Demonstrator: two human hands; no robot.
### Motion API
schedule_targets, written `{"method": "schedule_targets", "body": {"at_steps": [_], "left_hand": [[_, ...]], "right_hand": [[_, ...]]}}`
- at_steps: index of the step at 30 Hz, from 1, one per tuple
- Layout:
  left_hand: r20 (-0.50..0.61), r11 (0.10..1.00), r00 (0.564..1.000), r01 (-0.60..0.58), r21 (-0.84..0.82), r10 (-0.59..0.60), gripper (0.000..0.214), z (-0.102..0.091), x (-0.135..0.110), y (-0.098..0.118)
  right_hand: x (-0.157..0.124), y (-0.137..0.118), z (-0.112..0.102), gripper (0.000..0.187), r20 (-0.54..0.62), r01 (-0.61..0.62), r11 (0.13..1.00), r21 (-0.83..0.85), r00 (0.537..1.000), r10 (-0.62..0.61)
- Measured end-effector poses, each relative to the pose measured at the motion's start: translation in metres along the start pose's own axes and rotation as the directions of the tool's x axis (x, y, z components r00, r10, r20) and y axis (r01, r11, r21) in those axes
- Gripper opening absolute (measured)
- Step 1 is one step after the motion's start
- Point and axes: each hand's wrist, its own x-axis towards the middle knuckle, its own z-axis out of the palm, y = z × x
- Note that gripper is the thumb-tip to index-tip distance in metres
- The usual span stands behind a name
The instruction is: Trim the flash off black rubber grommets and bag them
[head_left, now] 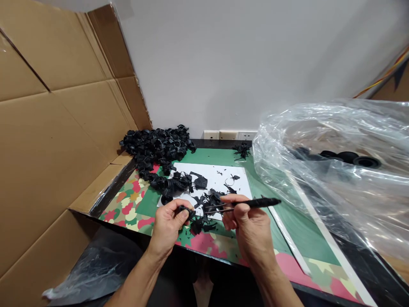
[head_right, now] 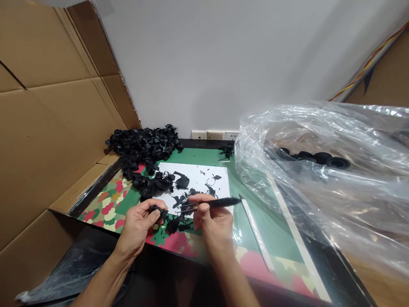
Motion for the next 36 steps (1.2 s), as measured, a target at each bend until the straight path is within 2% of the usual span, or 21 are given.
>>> {"method": "schedule_targets", "body": {"at_steps": [5, 10, 22, 29, 31, 33, 35, 36], "left_hand": [[-0.012, 0.988, 0.989, -0.144, 0.063, 0.145, 0.014, 0.004, -0.003, -0.004], [-0.019, 0.986, 0.987, -0.157, 0.058, 0.159, 0.011, 0.004, -0.005, -0.006], [-0.022, 0.987, 0.988, -0.152, 0.049, 0.153, 0.009, 0.005, -0.005, -0.007], [-0.009, 0.963, 0.971, -0.234, 0.131, 0.238, 0.007, 0.003, -0.004, -0.008], [-0.011, 0.947, 0.960, -0.273, 0.166, 0.279, 0.008, 0.003, -0.004, -0.007], [-0.028, 0.935, 0.952, -0.294, 0.197, 0.305, 0.009, 0.004, -0.004, -0.007], [-0.046, 0.938, 0.957, -0.268, 0.220, 0.285, 0.009, 0.006, -0.006, -0.008], [-0.049, 0.945, 0.966, -0.238, 0.223, 0.255, 0.008, 0.006, -0.008, -0.008]], "right_hand": [[-0.013, 0.011, 0.006, 0.031, 0.016, -0.083, 0.996, 0.037, 0.996, 0.083], [-0.016, 0.011, 0.015, 0.025, -0.029, -0.028, 0.997, 0.076, 0.999, 0.030], [-0.016, 0.012, 0.022, 0.016, -0.043, -0.016, 0.995, 0.103, 0.999, 0.021], [-0.013, 0.013, 0.021, 0.021, -0.041, -0.036, 0.997, 0.067, 0.998, 0.038], [-0.015, 0.014, 0.022, 0.018, -0.037, 0.000, 1.000, 0.028, 0.999, 0.001], [-0.017, 0.015, 0.022, 0.012, -0.024, 0.113, 0.991, -0.070, 0.993, -0.115], [-0.019, 0.013, 0.021, 0.006, 0.068, 0.302, 0.922, -0.242, 0.953, -0.294], [-0.018, 0.011, 0.019, 0.007, 0.143, 0.406, 0.851, -0.332, 0.914, -0.380]]}}
